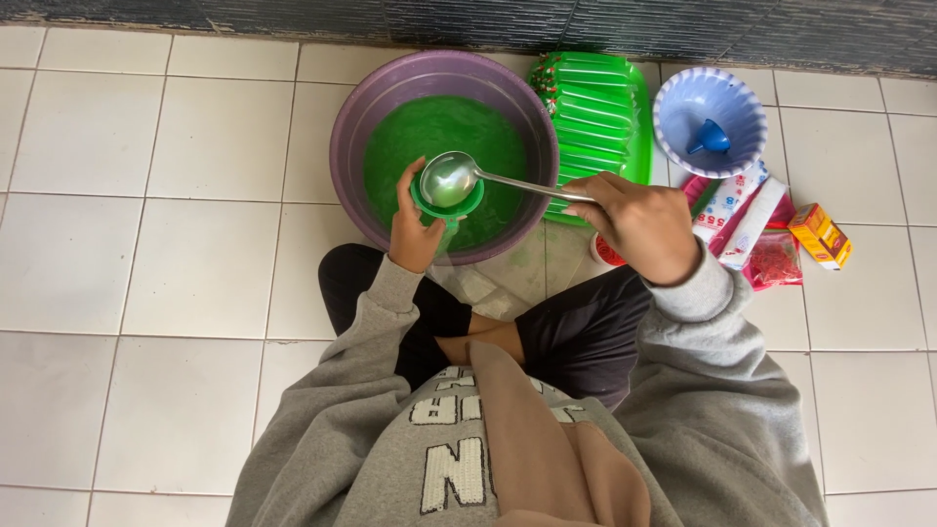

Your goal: The person fills plastic sleeves with green liquid from a basin using a funnel and a ladle, then seals each one with a rubber band.

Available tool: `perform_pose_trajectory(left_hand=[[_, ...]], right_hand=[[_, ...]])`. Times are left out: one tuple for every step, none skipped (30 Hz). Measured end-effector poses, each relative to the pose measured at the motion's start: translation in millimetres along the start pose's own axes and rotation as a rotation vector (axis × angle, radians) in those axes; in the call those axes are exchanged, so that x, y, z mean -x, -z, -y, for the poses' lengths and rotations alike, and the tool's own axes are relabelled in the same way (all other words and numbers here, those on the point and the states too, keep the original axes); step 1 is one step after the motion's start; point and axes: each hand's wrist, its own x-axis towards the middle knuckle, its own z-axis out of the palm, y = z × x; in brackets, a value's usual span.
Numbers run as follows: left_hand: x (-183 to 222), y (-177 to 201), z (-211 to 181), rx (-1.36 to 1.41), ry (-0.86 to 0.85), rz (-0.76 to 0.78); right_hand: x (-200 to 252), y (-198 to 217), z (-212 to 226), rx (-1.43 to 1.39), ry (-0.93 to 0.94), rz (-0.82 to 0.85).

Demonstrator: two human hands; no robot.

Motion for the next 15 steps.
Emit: perform_pose_trajectory(left_hand=[[0.1,0.9,2.3,-0.002,0.000,-0.001],[0.8,1.6,4.5,0.004,-0.010,-0.022],[1.6,2.3,6.8,0.009,-0.021,-0.043],[1.6,4.4,4.1,0.009,-0.021,-0.044],[1.6,6.5,1.4,-0.004,-0.038,-0.034],[1.1,8.6,-1.4,-0.017,-0.056,-0.024],[-2.3,11.2,-1.1,-0.017,-0.057,-0.024],[-5.2,13.7,-0.8,-0.025,-0.082,-0.027],[-7.9,16.2,-0.5,-0.032,-0.107,-0.029],[-8.5,20.0,0.9,-0.033,-0.105,-0.031],[-9.0,23.7,2.3,-0.036,-0.121,-0.077],[-10.0,27.3,3.8,-0.038,-0.137,-0.120],[-12.4,25.9,3.8,-0.039,-0.137,-0.119],[-16.5,24.5,3.8,-0.069,-0.161,-0.049],[-20.4,23.0,3.8,-0.099,-0.185,0.021]], right_hand=[[0.8,0.8,-0.3,-0.002,0.001,0.000],[1.9,2.0,-0.5,-0.001,0.016,-0.028],[3.0,3.1,-0.7,0.000,0.032,-0.056],[4.2,3.1,-0.4,-0.001,0.032,-0.056],[5.4,3.2,-0.3,-0.029,0.041,-0.078],[6.4,3.4,-0.2,-0.056,0.049,-0.101],[6.1,4.5,1.1,-0.057,0.049,-0.102],[6.0,5.3,2.4,-0.122,0.046,-0.149],[6.0,6.2,3.8,-0.187,0.043,-0.196],[6.8,3.4,3.4,-0.188,0.045,-0.196],[7.7,0.7,2.9,-0.238,0.031,-0.228],[9.0,-2.2,2.6,-0.288,0.014,-0.262],[10.8,-8.5,1.3,-0.288,0.013,-0.262],[11.6,-14.6,-0.7,-0.319,-0.011,-0.302],[12.4,-20.8,-2.6,-0.349,-0.034,-0.343]])
